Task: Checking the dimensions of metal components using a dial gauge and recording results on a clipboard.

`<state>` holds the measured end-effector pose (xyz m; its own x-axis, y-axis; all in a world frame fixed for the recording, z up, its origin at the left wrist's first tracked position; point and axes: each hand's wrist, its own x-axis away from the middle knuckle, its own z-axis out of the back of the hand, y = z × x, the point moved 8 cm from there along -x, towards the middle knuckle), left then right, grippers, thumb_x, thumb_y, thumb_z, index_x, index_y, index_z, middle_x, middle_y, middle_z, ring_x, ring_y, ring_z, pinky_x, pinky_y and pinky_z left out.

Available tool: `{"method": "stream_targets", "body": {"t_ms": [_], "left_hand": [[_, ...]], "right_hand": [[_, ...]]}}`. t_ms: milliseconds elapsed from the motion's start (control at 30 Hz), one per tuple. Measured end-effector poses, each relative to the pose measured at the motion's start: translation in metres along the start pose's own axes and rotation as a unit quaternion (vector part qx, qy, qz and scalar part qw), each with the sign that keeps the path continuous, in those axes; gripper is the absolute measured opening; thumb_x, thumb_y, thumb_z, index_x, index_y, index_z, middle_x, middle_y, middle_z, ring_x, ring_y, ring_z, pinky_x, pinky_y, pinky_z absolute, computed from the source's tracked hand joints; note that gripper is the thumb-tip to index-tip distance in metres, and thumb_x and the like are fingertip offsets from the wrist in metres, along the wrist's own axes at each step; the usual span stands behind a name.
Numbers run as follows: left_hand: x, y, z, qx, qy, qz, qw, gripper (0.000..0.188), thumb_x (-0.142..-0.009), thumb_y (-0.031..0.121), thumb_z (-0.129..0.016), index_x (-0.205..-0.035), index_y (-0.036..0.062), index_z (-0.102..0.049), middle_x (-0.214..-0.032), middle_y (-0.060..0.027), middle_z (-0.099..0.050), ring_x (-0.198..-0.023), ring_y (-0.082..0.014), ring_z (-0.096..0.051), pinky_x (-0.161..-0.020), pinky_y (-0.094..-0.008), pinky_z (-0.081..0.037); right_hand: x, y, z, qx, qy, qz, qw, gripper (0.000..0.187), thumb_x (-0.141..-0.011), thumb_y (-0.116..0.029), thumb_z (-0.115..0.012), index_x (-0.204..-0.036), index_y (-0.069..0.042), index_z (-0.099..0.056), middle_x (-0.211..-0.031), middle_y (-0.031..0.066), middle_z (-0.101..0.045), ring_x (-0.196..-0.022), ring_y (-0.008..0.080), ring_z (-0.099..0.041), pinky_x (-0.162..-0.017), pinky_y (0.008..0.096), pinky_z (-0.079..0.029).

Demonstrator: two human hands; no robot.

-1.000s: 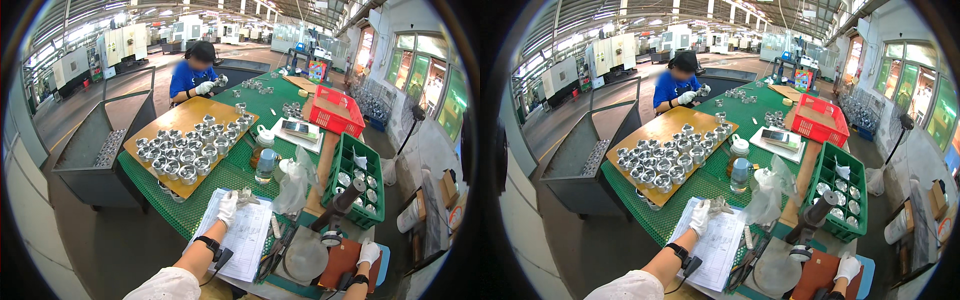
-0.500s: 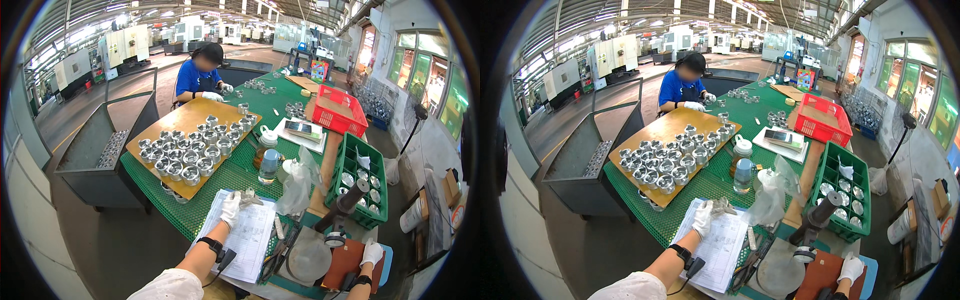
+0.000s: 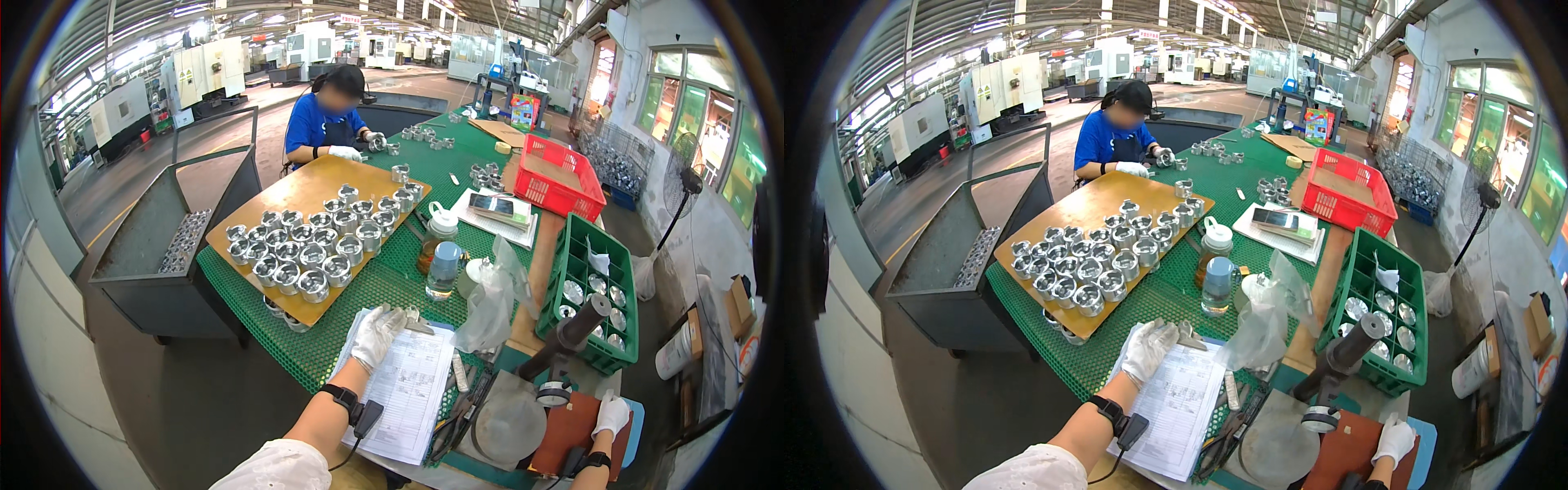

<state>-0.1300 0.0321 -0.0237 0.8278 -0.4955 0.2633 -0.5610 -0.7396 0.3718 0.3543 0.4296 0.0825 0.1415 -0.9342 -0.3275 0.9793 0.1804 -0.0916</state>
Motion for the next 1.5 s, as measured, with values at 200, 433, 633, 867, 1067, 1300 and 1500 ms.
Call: {"method": "stream_targets", "body": {"t_ms": [200,433,633,867,1067,1300,1500], "left_hand": [[0.006,0.001,-0.006,0.028,-0.012,0.015,0.999,0.032,-0.092,0.027,-0.05,-0.109,-0.0002,-0.048,-0.11,-0.0209,-0.055,-0.106,-0.0336,-0.055,-0.094,-0.0485,-0.047],[0.02,0.005,-0.021,0.089,-0.008,0.058,0.994,0.053,-0.091,0.046,-0.05,-0.112,-0.0018,-0.047,-0.112,-0.0235,-0.052,-0.107,-0.0371,-0.053,-0.096,-0.0558,-0.043],[0.021,0.006,-0.023,0.086,-0.021,0.062,0.994,0.056,-0.089,0.048,-0.051,-0.116,-0.0013,-0.045,-0.115,-0.0237,-0.05,-0.111,-0.0378,-0.05,-0.098,-0.058,-0.04],[0.024,0.006,-0.029,0.097,-0.018,0.069,0.993,0.058,-0.089,0.048,-0.052,-0.116,-0.0026,-0.046,-0.117,-0.0244,-0.048,-0.111,-0.0373,-0.049,-0.098,-0.0583,-0.039],[0.023,0.008,-0.027,0.098,-0.015,0.067,0.993,0.057,-0.089,0.047,-0.052,-0.116,-0.0029,-0.046,-0.118,-0.0249,-0.047,-0.112,-0.0376,-0.049,-0.098,-0.0591,-0.04],[0.013,0.003,-0.017,0.082,-0.053,0.058,0.994,0.046,-0.09,0.036,-0.052,-0.114,-0.0019,-0.047,-0.113,-0.0221,-0.051,-0.109,-0.036,-0.052,-0.098,-0.0545,-0.042],[0.006,-0.005,-0.011,-0.035,-0.02,0.003,0.999,0.034,-0.092,0.027,-0.05,-0.111,-0.0005,-0.049,-0.108,-0.0168,-0.057,-0.101,-0.03,-0.059,-0.09,-0.0445,-0.051]], "right_hand": [[0.003,-0.003,0.005,0.003,-0.006,-0.011,1.0,0.048,-0.091,-0.04,-0.044,-0.081,-0.003,-0.072,-0.082,0.0171,-0.068,-0.088,0.0348,-0.059,-0.082,0.043,-0.046],[0.002,0.002,0.002,-0.013,-0.008,-0.019,1.0,0.048,-0.091,-0.04,-0.044,-0.081,-0.003,-0.072,-0.084,0.0174,-0.068,-0.089,0.0345,-0.059,-0.081,0.0427,-0.045],[0.001,-0.002,0.003,-0.001,-0.027,-0.021,0.999,0.047,-0.091,-0.039,-0.045,-0.082,-0.003,-0.072,-0.084,0.0174,-0.068,-0.089,0.0345,-0.059,-0.082,0.0424,-0.046],[-0.003,0.005,-0.006,0.002,-0.013,-0.01,1.0,0.047,-0.091,-0.04,-0.045,-0.081,-0.002,-0.071,-0.083,0.0181,-0.068,-0.088,0.0349,-0.06,-0.081,0.0432,-0.046],[-0.003,0.0,-0.004,0.012,-0.009,0.006,1.0,0.048,-0.091,-0.04,-0.045,-0.08,-0.002,-0.071,-0.083,0.0189,-0.067,-0.087,0.0357,-0.06,-0.081,0.0439,-0.046],[-0.002,0.005,-0.004,0.001,0.004,-0.004,1.0,0.049,-0.091,-0.04,-0.044,-0.079,-0.002,-0.072,-0.081,0.0195,-0.067,-0.085,0.037,-0.06,-0.081,0.0443,-0.046],[-0.004,0.006,-0.006,-0.01,0.01,-0.009,1.0,0.049,-0.091,-0.04,-0.045,-0.078,-0.001,-0.072,-0.079,0.02,-0.067,-0.083,0.0373,-0.06,-0.08,0.0454,-0.046]]}}
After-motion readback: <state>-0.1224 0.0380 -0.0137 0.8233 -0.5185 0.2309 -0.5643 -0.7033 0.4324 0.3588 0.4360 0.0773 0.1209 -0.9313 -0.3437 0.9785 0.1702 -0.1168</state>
